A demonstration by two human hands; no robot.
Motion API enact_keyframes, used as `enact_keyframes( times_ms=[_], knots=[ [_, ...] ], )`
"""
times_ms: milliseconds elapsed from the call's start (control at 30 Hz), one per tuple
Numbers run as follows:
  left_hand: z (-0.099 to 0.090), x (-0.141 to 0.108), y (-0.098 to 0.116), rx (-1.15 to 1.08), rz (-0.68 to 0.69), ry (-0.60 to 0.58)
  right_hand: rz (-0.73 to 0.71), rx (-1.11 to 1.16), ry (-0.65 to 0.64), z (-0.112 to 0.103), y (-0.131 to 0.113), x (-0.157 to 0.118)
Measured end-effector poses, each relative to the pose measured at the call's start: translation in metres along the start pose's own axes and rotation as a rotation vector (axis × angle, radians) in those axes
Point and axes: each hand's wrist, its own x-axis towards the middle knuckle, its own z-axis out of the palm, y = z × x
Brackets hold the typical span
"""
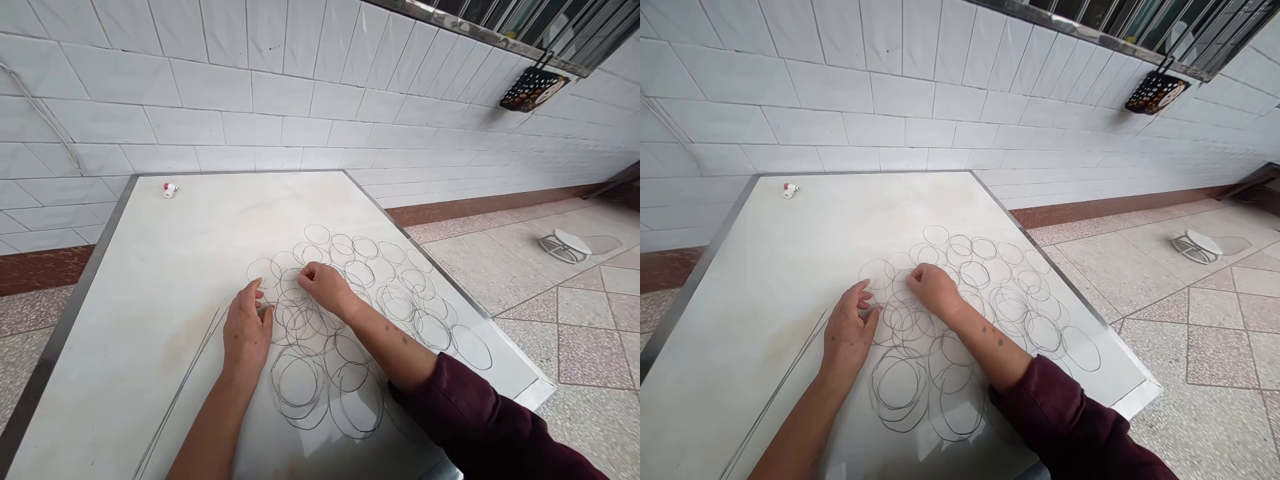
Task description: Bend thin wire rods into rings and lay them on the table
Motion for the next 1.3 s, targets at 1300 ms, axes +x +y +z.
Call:
enact_keyframes(
  times_ms=[1300],
  knots=[
    [0.003, 0.003, -0.004, -0.053, -0.003, 0.008, 0.021, 0.281, -0.078, 0.010, 0.013, 0.002]
  ],
)
